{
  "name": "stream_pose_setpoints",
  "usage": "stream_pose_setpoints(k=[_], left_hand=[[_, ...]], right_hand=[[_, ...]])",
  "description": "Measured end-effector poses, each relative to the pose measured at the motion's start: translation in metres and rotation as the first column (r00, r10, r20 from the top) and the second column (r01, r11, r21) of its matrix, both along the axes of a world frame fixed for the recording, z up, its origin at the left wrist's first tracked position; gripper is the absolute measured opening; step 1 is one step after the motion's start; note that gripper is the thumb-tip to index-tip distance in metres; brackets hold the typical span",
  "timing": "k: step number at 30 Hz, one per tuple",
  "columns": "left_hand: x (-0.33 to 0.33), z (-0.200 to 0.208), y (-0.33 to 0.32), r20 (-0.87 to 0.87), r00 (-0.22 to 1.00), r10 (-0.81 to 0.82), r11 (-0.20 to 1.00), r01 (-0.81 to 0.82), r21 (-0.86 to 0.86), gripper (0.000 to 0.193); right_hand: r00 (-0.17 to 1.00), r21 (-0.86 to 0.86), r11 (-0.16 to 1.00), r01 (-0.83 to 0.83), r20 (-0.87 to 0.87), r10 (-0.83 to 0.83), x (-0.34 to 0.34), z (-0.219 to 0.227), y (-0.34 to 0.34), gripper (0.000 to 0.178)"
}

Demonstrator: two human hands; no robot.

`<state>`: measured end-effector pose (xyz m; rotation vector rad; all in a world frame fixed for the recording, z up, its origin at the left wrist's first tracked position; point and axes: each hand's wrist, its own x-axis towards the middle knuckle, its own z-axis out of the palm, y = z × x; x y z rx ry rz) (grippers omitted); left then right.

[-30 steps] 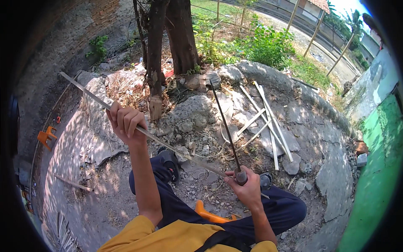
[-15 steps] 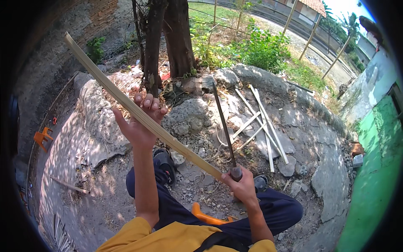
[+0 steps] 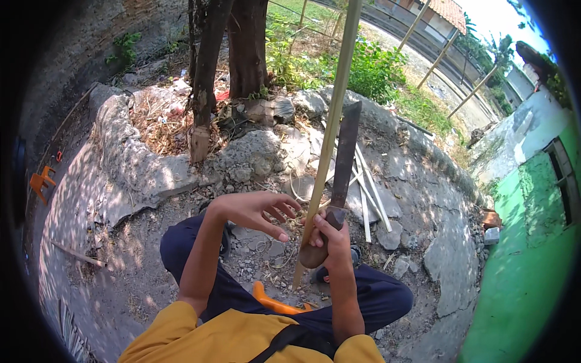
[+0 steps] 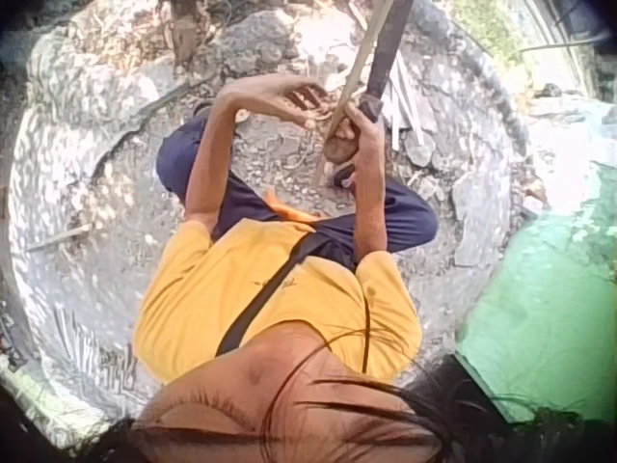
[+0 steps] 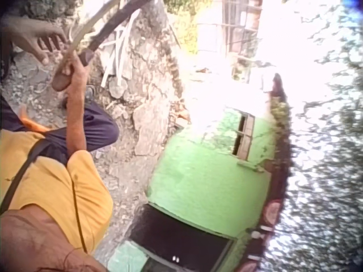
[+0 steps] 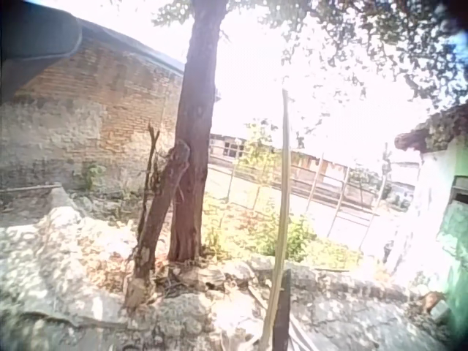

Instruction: The person splits bamboo strips using a knife, peels the thin splints apart by hand, and bends the strips by hand.

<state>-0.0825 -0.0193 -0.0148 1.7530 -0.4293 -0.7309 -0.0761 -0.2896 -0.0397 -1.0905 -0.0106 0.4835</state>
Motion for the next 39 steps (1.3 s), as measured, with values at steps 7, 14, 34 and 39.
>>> stream_pose_setpoints(k=[7,14,34,39], left_hand=[[-0.001,-0.021,-0.031,0.055,0.974,-0.22,0.967,0.211,0.146,0.087],[0.001,-0.014,-0.028,0.186,0.956,-0.228,0.973,0.23,0.012,0.068],[-0.009,0.002,-0.015,0.165,0.946,-0.279,0.932,0.308,-0.19,0.058],[-0.009,-0.002,-0.015,0.147,0.956,-0.254,0.933,0.282,-0.223,0.059]], right_hand=[[0.988,0.311,0.94,0.138,0.023,-0.153,0.031,0.012,-0.016,0.012],[0.985,0.552,0.826,0.118,0.041,-0.168,0.045,0.025,-0.047,0.018],[0.976,0.698,0.688,0.199,-0.208,-0.071,0.047,0.022,-0.051,0.014],[0.974,0.729,0.657,0.193,-0.224,-0.038,0.05,0.02,-0.049,0.017]])
